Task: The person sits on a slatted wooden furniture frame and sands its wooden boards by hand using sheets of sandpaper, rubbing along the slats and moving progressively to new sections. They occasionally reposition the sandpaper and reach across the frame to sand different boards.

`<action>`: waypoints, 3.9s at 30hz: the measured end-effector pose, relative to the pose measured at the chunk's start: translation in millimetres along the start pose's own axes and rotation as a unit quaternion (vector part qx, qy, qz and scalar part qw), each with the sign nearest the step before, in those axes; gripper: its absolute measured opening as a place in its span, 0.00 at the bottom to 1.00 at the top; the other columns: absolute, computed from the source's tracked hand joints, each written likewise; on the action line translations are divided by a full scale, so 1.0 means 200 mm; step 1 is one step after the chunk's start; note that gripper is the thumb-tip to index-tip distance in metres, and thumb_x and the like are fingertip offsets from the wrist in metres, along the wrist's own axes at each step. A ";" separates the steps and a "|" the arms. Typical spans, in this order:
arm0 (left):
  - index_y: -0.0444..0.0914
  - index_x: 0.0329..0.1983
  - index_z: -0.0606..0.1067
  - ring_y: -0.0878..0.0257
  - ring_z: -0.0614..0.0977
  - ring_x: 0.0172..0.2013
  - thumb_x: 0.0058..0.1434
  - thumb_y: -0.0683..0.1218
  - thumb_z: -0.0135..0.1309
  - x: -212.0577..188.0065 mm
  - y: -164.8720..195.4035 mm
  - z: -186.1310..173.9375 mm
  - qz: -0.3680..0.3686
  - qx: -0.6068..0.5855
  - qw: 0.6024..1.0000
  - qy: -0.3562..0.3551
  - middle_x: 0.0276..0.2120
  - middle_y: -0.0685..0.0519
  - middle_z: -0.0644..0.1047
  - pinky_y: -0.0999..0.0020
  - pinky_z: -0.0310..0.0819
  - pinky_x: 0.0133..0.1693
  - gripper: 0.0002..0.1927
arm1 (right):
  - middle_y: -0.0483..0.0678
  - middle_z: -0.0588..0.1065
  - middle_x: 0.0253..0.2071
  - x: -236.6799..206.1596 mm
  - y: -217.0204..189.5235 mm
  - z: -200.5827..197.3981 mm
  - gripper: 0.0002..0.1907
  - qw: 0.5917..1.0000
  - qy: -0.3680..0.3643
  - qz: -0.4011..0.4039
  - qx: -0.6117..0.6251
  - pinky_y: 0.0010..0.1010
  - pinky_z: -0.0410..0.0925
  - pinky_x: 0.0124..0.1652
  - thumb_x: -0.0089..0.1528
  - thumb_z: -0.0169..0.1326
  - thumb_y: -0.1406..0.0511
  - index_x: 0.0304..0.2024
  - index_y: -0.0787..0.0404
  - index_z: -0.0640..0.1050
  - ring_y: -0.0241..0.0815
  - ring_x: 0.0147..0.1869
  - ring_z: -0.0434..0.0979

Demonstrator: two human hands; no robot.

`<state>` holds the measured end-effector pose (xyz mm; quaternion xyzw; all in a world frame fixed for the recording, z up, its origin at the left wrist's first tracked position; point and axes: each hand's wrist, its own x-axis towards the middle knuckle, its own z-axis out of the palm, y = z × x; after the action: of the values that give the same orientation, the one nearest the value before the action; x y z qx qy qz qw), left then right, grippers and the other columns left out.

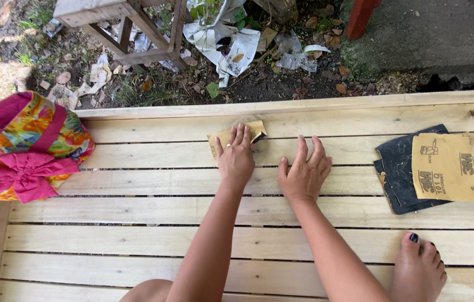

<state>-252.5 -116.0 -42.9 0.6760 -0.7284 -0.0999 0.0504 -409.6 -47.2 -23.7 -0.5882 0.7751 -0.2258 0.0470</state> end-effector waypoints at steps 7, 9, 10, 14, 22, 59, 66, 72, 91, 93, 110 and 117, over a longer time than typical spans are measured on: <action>0.42 0.73 0.62 0.58 0.61 0.72 0.67 0.47 0.43 -0.10 0.03 -0.03 0.007 -0.005 0.999 0.033 0.73 0.54 0.62 0.40 0.39 0.69 0.29 | 0.57 0.55 0.71 0.00 0.00 0.00 0.38 1.000 -0.001 0.002 0.007 0.63 0.46 0.70 0.61 0.56 0.57 0.71 0.55 0.61 0.56 0.75 0.55; 0.42 0.72 0.62 0.57 0.61 0.71 0.70 0.47 0.42 -0.11 0.05 -0.05 0.005 -0.034 0.998 0.052 0.72 0.55 0.62 0.39 0.39 0.69 0.27 | 0.57 0.55 0.70 0.00 0.00 0.00 0.39 1.000 -0.011 0.003 -0.013 0.64 0.45 0.69 0.60 0.56 0.57 0.71 0.55 0.60 0.57 0.75 0.54; 0.42 0.73 0.62 0.58 0.61 0.72 0.68 0.46 0.42 -0.10 0.06 -0.06 -0.003 -0.025 0.999 0.042 0.73 0.55 0.61 0.39 0.38 0.69 0.28 | 0.57 0.55 0.70 0.01 0.00 0.00 0.39 1.000 -0.012 0.005 -0.013 0.63 0.45 0.69 0.60 0.56 0.57 0.71 0.55 0.60 0.57 0.75 0.54; 0.43 0.74 0.62 0.59 0.61 0.73 0.67 0.43 0.42 0.02 0.05 -0.04 -0.029 0.000 0.999 0.042 0.74 0.56 0.61 0.39 0.39 0.71 0.29 | 0.57 0.54 0.71 0.01 -0.01 0.00 0.38 1.000 -0.024 0.013 -0.011 0.63 0.45 0.69 0.61 0.56 0.56 0.72 0.54 0.60 0.58 0.74 0.55; 0.46 0.74 0.62 0.60 0.59 0.73 0.65 0.42 0.41 0.08 0.02 -0.03 -0.016 0.015 1.000 0.012 0.74 0.59 0.60 0.36 0.36 0.70 0.31 | 0.58 0.56 0.70 0.01 0.00 -0.01 0.37 1.000 -0.011 0.002 -0.003 0.63 0.45 0.68 0.60 0.56 0.56 0.70 0.55 0.62 0.58 0.75 0.55; 0.42 0.72 0.63 0.59 0.60 0.73 0.69 0.43 0.40 -0.23 0.15 -0.07 -0.018 -0.016 1.000 0.003 0.73 0.57 0.62 0.33 0.37 0.70 0.27 | 0.55 0.62 0.71 -0.03 0.07 0.02 0.27 0.988 0.085 -0.018 0.128 0.70 0.47 0.70 0.68 0.48 0.58 0.68 0.58 0.68 0.59 0.75 0.60; 0.41 0.73 0.62 0.57 0.60 0.72 0.67 0.44 0.40 -0.43 0.16 -0.03 0.008 -0.028 0.999 0.023 0.73 0.53 0.61 0.34 0.37 0.68 0.29 | 0.56 0.64 0.68 -0.02 0.08 0.03 0.25 0.980 0.115 -0.042 0.157 0.64 0.51 0.69 0.69 0.47 0.58 0.67 0.60 0.69 0.59 0.73 0.62; 0.42 0.74 0.61 0.58 0.57 0.73 0.70 0.45 0.39 -0.09 0.15 0.08 0.006 -0.008 1.000 0.013 0.74 0.55 0.59 0.40 0.40 0.71 0.28 | 0.57 0.65 0.68 -0.03 0.08 0.03 0.24 0.972 0.135 -0.039 0.186 0.58 0.52 0.70 0.69 0.47 0.61 0.66 0.62 0.69 0.60 0.71 0.63; 0.43 0.73 0.61 0.50 0.53 0.75 0.65 0.47 0.45 0.04 0.30 0.14 0.168 0.022 0.985 -0.034 0.76 0.50 0.56 0.50 0.49 0.70 0.31 | 0.58 0.69 0.64 -0.05 0.06 -0.05 0.25 0.948 0.161 -0.032 0.273 0.47 0.56 0.68 0.73 0.40 0.57 0.66 0.66 0.69 0.55 0.70 0.65; 0.45 0.75 0.59 0.57 0.54 0.76 0.66 0.47 0.46 0.11 0.60 0.18 0.200 -0.058 0.977 -0.035 0.76 0.55 0.55 0.54 0.47 0.72 0.32 | 0.59 0.68 0.64 -0.04 0.07 -0.05 0.25 0.947 0.180 -0.021 0.265 0.48 0.56 0.69 0.73 0.40 0.57 0.66 0.66 0.70 0.57 0.70 0.64; 0.37 0.77 0.65 0.43 0.49 0.75 0.67 0.40 0.40 -0.20 -1.11 -0.17 -0.084 -0.029 0.978 0.189 0.77 0.40 0.51 0.35 0.42 0.64 0.32 | 0.59 0.65 0.65 -0.04 0.07 -0.02 0.26 0.958 0.147 -0.040 0.244 0.49 0.55 0.68 0.72 0.44 0.57 0.67 0.67 0.67 0.57 0.69 0.60; 0.48 0.75 0.57 0.53 0.53 0.75 0.68 0.51 0.44 -0.20 0.30 0.23 0.131 -0.039 0.990 -0.036 0.77 0.54 0.54 0.45 0.44 0.70 0.31 | 0.59 0.63 0.66 -0.04 0.12 -0.03 0.26 0.940 0.207 -0.044 0.268 0.49 0.56 0.71 0.74 0.44 0.57 0.68 0.67 0.67 0.57 0.72 0.61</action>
<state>-316.7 -69.6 -72.0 0.5679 -0.8076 -0.1456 0.0630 -430.9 -33.0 -30.8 -0.5279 0.6519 -0.5435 0.0315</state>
